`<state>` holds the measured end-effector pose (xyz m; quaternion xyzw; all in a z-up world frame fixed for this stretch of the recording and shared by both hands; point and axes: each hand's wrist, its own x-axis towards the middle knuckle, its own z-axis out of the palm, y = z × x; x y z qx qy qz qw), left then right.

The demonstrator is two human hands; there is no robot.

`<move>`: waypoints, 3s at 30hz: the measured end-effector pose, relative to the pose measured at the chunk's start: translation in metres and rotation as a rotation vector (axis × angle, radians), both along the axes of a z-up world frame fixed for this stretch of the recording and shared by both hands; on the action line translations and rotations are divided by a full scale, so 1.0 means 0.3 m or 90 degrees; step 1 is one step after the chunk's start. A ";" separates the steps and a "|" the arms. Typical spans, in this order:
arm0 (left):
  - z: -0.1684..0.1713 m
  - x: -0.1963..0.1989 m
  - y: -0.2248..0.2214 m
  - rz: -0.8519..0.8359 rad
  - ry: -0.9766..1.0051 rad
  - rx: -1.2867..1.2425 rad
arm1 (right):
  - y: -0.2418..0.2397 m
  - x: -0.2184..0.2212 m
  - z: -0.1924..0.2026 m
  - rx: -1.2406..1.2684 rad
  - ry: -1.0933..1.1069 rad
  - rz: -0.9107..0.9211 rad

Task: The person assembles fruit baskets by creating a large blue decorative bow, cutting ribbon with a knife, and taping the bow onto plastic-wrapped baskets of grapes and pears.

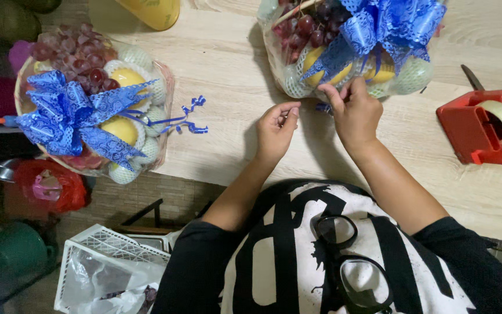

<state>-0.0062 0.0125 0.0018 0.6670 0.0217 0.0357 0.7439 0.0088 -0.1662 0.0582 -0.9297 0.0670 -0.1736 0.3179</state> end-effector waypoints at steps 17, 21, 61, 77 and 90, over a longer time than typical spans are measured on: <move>0.109 -0.037 0.027 0.037 -0.052 0.159 | -0.001 -0.079 -0.044 -0.095 -0.025 0.088; 0.273 -0.002 0.022 0.065 -0.415 0.542 | -0.138 -0.197 -0.030 -0.052 -0.021 0.091; 0.121 -0.378 -0.401 -0.335 -0.354 0.766 | -1.183 -0.468 -0.216 0.194 0.313 -0.029; 0.140 -0.367 -0.408 -0.328 -0.379 0.736 | -1.197 -0.588 -0.257 0.440 0.232 -0.014; 0.180 -0.100 -0.569 -0.306 -0.347 1.004 | -1.310 -0.474 -0.060 0.192 0.070 -0.001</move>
